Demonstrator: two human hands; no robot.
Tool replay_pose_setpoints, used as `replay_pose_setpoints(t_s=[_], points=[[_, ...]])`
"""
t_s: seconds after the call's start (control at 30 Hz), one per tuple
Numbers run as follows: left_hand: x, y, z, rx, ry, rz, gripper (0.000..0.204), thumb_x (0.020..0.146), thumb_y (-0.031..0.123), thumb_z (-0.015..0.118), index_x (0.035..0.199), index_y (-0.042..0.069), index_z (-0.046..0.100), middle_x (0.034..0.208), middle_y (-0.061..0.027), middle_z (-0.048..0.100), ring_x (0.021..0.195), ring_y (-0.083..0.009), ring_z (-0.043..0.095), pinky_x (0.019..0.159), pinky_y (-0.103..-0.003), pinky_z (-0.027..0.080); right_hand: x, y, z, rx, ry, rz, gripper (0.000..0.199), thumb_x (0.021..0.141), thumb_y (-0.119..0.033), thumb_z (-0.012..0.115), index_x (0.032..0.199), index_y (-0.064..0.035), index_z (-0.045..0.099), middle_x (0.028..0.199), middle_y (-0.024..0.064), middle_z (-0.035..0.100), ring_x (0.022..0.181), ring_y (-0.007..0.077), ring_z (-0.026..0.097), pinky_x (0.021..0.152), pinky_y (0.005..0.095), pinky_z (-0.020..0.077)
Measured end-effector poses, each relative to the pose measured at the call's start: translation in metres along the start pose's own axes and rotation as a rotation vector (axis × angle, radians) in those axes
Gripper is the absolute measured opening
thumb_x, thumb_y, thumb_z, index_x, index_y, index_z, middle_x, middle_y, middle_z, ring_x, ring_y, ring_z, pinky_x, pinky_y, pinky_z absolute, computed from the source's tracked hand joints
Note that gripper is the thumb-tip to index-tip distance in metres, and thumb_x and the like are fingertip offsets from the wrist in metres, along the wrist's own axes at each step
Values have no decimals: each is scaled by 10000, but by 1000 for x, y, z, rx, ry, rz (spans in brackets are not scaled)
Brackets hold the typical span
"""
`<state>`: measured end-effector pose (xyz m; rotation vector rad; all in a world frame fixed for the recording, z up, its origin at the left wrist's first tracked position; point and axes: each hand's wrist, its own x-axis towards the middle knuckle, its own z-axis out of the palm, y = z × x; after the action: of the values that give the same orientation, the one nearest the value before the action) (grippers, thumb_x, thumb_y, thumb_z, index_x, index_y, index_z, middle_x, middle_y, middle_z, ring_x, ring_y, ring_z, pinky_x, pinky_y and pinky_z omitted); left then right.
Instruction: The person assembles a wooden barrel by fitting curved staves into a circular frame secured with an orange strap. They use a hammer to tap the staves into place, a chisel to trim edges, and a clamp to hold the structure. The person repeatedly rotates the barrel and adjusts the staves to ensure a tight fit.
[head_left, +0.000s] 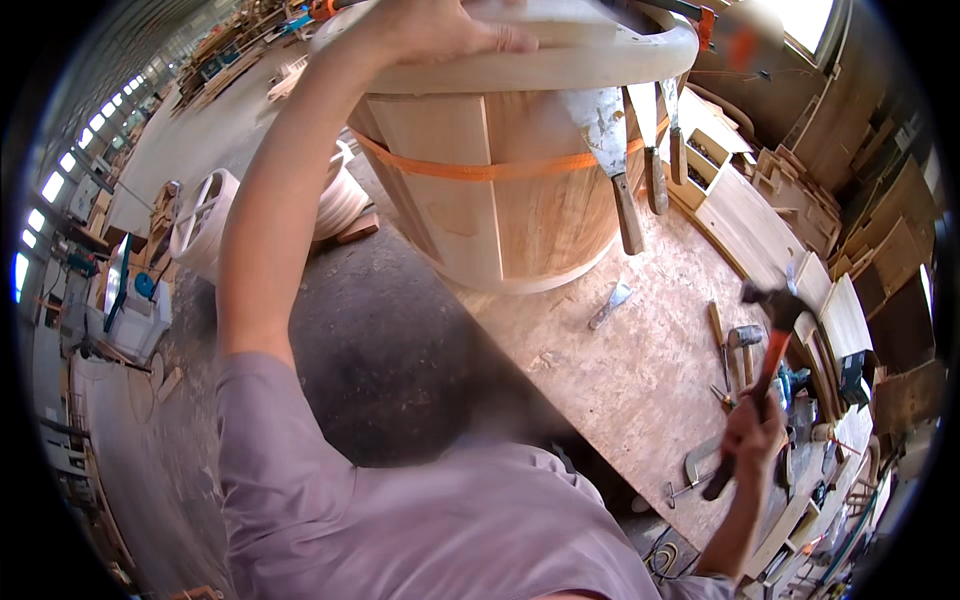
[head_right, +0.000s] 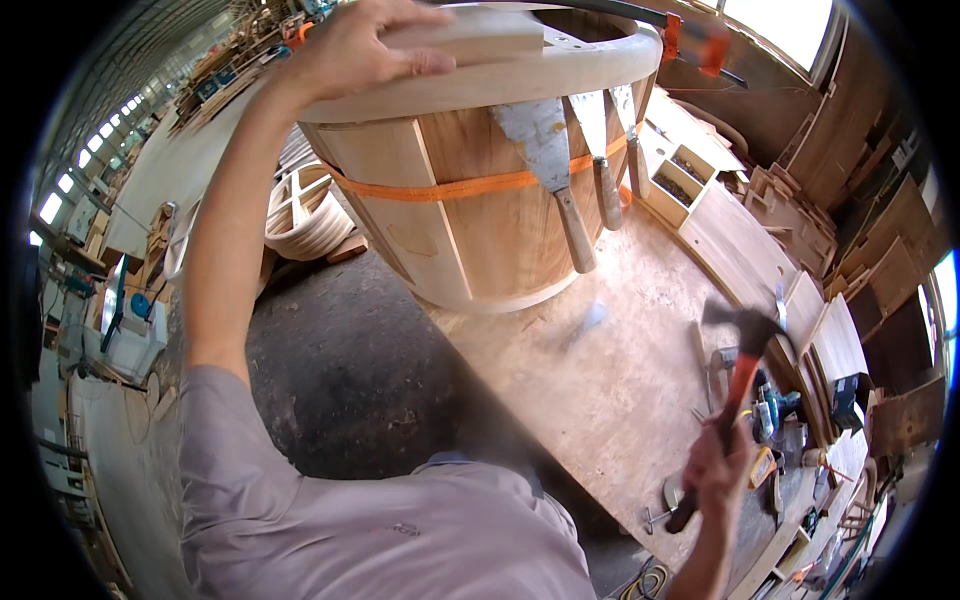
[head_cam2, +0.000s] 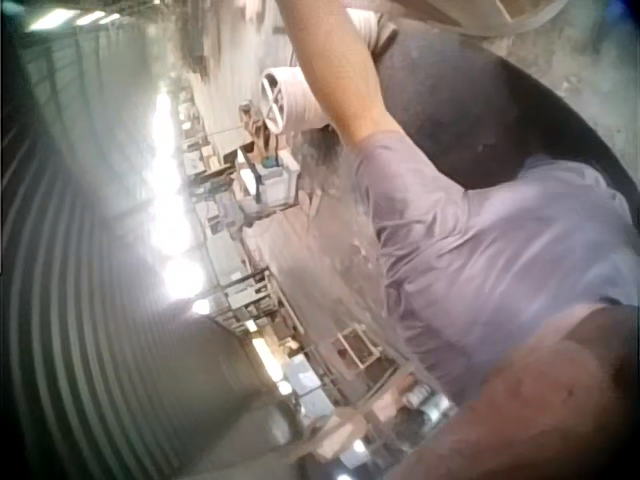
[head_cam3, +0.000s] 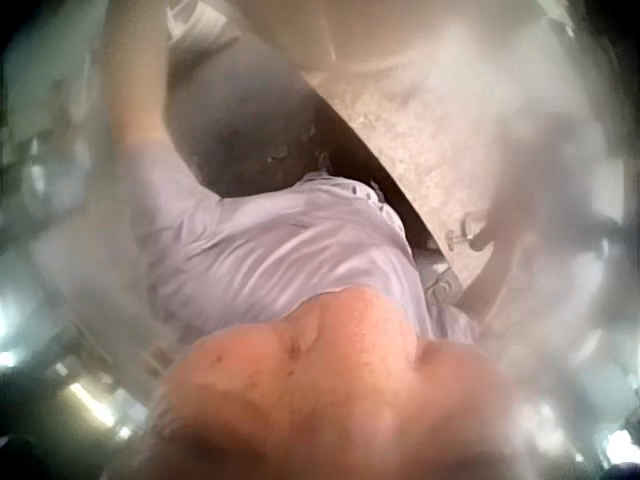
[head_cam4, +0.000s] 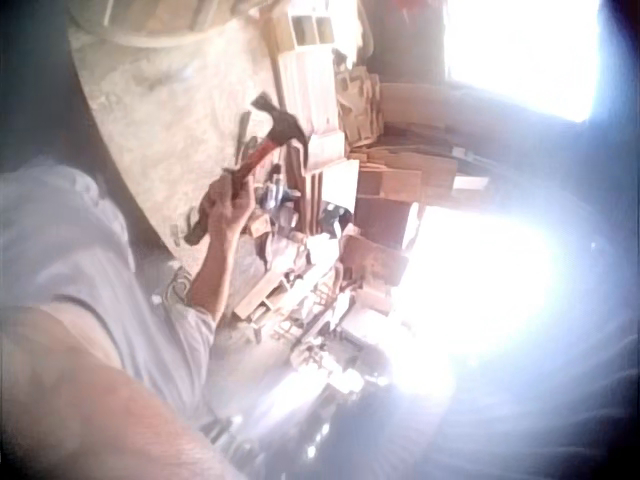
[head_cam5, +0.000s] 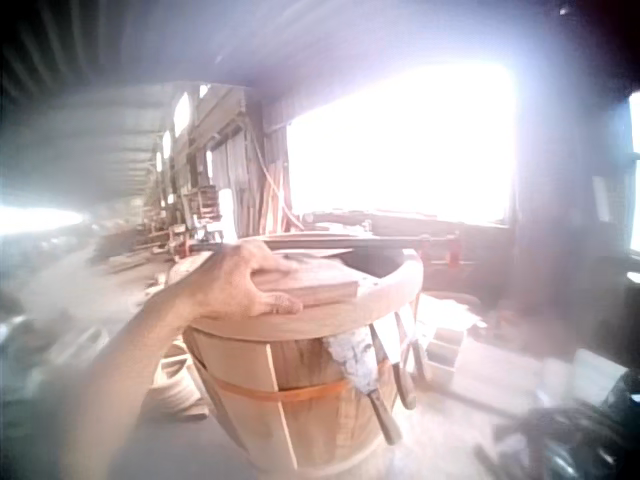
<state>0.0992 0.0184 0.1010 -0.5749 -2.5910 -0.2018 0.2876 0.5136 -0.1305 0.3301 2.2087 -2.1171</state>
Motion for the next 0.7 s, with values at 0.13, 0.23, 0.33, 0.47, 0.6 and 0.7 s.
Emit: replay_pose_setpoints(t_s=[0.13, 0.23, 0.33, 0.47, 0.6, 0.7], points=[[-12, -34, 10, -279, -33, 144, 684, 830, 497, 850, 1334, 57, 706, 1308, -211, 688, 1227, -340, 641, 1081, -408, 481, 10, -111, 8, -25, -221, -409, 403, 1074, -253, 591, 1403, -37, 504, 599, -13, 454, 373, 84, 416, 315, 248, 342], [-22, -49, 20, -414, 59, 37, 605, 839, 377, 864, 1283, 5, 690, 1268, -165, 702, 1198, -269, 642, 1069, -380, 468, 20, -194, 35, -383, -63, -596, 490, 1083, -371, 568, 1422, -25, 500, 601, 18, 512, 358, 110, 461, 317, 256, 394], [-25, -50, 29, -541, 140, 5, 590, 792, 326, 912, 1205, -21, 671, 1173, -127, 703, 1171, -226, 636, 1053, -354, 467, 38, -256, 85, -714, -84, -687, 476, 1084, -377, 563, 1401, -27, 503, 598, 17, 513, 358, 110, 462, 320, 255, 397], [-29, -45, 35, -572, 195, 2, 635, 770, 331, 926, 1227, -17, 655, 1188, -142, 699, 1180, -245, 644, 1060, -364, 477, 70, -300, 155, -1083, -124, -696, 460, 1085, -385, 556, 1374, -31, 505, 594, 16, 513, 358, 110, 463, 323, 255, 400], [-31, -46, 38, -559, 228, -98, 725, 738, 350, 946, 1257, -38, 620, 1231, -176, 687, 1215, -284, 648, 1072, -382, 488, 87, -311, 188, -1260, -133, -654, 444, 1086, -392, 549, 1346, -34, 508, 590, 16, 514, 358, 109, 464, 327, 254, 403], [-28, -48, 41, -460, 235, -115, 789, 711, 354, 961, 1265, -72, 595, 1235, -202, 678, 1244, -305, 640, 1075, -393, 491, 86, -314, 190, -1298, -112, -630, 434, 1087, -398, 544, 1326, -37, 510, 587, 15, 514, 358, 109, 466, 330, 254, 405]])
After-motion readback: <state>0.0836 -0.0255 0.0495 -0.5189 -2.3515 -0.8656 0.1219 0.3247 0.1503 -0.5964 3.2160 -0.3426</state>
